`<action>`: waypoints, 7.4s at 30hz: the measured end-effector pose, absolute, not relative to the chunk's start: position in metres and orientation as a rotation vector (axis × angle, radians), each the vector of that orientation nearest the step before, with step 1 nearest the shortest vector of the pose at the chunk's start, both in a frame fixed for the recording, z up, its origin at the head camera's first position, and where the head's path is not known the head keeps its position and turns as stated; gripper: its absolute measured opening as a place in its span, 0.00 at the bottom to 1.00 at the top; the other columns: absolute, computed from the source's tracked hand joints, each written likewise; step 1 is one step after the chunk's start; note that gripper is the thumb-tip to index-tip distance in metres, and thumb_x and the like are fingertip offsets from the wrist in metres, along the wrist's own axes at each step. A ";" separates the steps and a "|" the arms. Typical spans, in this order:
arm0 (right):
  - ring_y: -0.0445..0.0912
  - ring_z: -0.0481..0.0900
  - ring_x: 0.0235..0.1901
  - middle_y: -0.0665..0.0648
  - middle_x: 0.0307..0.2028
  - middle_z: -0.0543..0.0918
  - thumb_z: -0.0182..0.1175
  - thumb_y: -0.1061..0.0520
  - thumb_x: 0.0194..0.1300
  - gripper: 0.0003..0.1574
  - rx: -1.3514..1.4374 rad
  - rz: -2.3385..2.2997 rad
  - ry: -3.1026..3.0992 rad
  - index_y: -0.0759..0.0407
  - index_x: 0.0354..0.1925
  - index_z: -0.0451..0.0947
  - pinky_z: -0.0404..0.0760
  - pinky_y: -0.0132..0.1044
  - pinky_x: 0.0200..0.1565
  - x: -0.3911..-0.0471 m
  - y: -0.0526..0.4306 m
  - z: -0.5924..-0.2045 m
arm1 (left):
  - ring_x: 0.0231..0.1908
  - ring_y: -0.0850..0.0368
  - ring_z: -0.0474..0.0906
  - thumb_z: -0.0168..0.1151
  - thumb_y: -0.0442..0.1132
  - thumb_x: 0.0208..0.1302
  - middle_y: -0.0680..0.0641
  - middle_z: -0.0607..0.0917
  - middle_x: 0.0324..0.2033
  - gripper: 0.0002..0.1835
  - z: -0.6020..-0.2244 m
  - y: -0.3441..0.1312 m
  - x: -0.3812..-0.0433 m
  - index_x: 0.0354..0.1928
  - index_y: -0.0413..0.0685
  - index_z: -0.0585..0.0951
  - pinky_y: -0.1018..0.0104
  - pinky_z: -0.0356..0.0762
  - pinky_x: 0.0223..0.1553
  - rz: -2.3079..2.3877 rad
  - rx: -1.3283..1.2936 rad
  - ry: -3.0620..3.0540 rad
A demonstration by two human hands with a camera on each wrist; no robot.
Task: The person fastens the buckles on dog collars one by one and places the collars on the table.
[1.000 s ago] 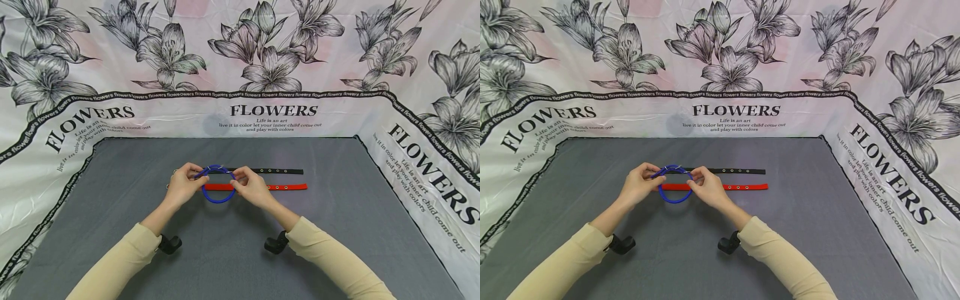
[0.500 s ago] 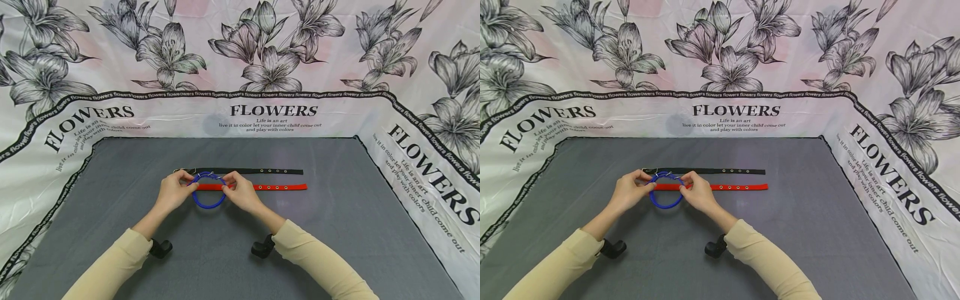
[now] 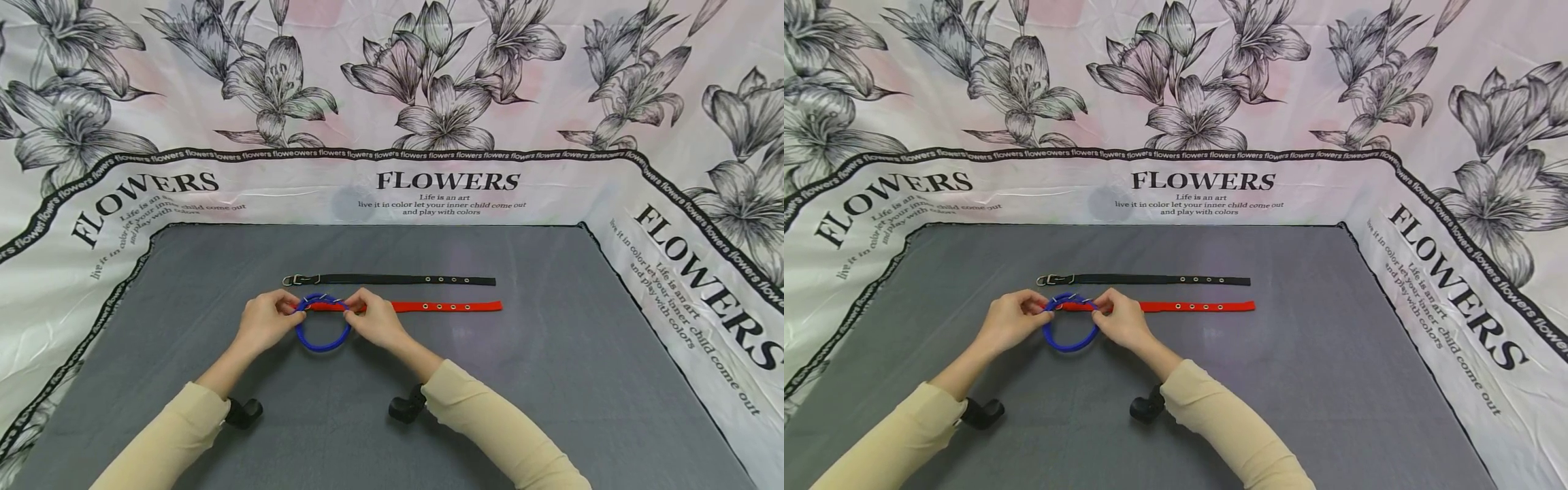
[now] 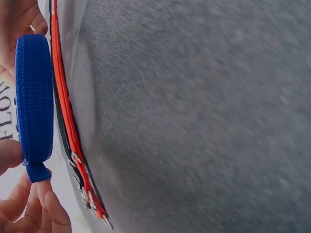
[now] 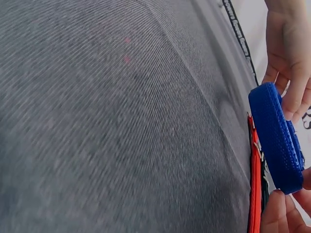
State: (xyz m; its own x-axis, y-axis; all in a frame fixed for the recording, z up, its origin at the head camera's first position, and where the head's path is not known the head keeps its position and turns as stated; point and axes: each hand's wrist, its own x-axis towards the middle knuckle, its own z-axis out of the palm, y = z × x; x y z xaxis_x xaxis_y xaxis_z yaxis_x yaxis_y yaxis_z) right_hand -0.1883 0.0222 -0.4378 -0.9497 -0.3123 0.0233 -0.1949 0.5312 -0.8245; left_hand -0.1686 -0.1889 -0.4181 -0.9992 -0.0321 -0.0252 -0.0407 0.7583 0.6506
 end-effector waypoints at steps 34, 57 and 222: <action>0.37 0.75 0.28 0.46 0.27 0.80 0.63 0.57 0.56 0.05 -0.570 -1.022 2.841 0.53 0.34 0.79 0.69 0.28 0.31 -0.170 -0.040 -0.450 | 0.26 0.59 0.73 0.66 0.42 0.53 0.52 0.82 0.25 0.13 -0.428 -0.245 -0.149 0.38 0.44 0.81 0.66 0.64 0.27 0.900 -0.024 2.908; 0.36 0.72 0.25 0.46 0.27 0.79 0.60 0.56 0.60 0.06 -0.665 -1.064 2.866 0.53 0.38 0.78 0.69 0.24 0.27 -0.178 -0.029 -0.443 | 0.36 0.48 0.77 0.64 0.48 0.55 0.42 0.83 0.36 0.20 -0.419 -0.248 -0.150 0.43 0.39 0.79 0.60 0.70 0.33 0.838 -0.051 2.872; 0.43 0.69 0.22 0.51 0.27 0.80 0.60 0.58 0.61 0.02 -0.634 -0.873 3.217 0.55 0.34 0.79 0.69 0.35 0.25 -0.227 0.240 -0.420 | 0.20 0.58 0.66 0.61 0.43 0.61 0.51 0.79 0.21 0.07 -0.397 -0.222 -0.195 0.37 0.49 0.82 0.66 0.62 0.21 0.846 0.327 3.074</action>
State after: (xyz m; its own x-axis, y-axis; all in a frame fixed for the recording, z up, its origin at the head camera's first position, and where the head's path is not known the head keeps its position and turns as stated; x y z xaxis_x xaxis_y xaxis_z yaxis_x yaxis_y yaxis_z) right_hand -0.2273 0.2403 -0.4201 -0.8996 -0.2848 0.3310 -0.4130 0.8010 -0.4334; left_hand -0.1947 -0.2223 -0.3974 -0.9772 0.1786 0.1151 0.2123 0.8400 0.4994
